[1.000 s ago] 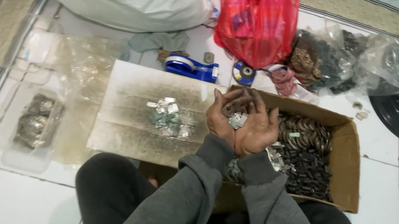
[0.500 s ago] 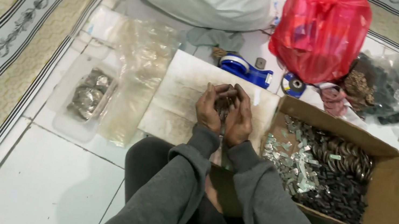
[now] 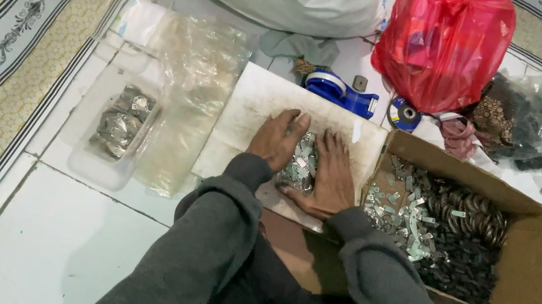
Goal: The person sits on the floor and packs small metal hardware pieces into a clear plastic bag. They use a tape dispenser to seal the bag, then place it into a plastic container. The person then sorts through a cardboard box filled with similar hardware pieces, picking them out and placing them onto a white board.
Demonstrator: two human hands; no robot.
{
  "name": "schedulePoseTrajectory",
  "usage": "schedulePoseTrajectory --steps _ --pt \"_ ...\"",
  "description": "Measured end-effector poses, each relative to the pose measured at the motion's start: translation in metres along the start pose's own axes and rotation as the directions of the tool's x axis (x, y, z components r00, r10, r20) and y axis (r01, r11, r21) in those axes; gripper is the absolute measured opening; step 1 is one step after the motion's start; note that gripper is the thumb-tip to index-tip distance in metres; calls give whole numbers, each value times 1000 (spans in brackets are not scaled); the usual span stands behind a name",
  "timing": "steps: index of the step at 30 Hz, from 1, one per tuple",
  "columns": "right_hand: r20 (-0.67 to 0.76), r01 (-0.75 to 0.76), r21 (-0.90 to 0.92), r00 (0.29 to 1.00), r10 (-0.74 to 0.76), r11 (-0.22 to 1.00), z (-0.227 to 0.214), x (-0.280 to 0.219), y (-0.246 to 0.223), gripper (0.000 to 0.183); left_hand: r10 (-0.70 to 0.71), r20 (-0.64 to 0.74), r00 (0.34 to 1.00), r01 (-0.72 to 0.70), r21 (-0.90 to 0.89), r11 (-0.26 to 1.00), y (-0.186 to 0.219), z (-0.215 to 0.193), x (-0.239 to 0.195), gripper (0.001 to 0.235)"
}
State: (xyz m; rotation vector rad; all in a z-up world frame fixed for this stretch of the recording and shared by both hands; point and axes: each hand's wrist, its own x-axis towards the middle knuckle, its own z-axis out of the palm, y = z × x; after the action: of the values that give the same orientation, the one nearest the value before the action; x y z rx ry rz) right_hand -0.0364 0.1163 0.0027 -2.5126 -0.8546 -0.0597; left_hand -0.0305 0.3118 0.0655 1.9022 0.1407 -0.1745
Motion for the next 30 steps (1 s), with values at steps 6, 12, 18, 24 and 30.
schedulePoseTrajectory --steps 6,12,18,24,30 --pt "72 15 -67 997 -10 998 26 34 0 117 -74 129 989 75 -9 997 9 0 1 104" --pt "-214 98 65 973 -82 993 89 52 31 83 73 17 997 -70 -135 988 12 0 -1 104" --pt "-156 55 327 988 -3 944 15 43 -15 91 228 -197 954 -225 36 974 4 25 7 76" --pt "-462 120 389 883 81 914 -63 13 39 62 488 -157 859 -475 112 873 28 79 10 49" --pt "-371 -107 460 879 301 882 -129 -53 140 27 618 136 774 -633 183 752 44 168 26 33"
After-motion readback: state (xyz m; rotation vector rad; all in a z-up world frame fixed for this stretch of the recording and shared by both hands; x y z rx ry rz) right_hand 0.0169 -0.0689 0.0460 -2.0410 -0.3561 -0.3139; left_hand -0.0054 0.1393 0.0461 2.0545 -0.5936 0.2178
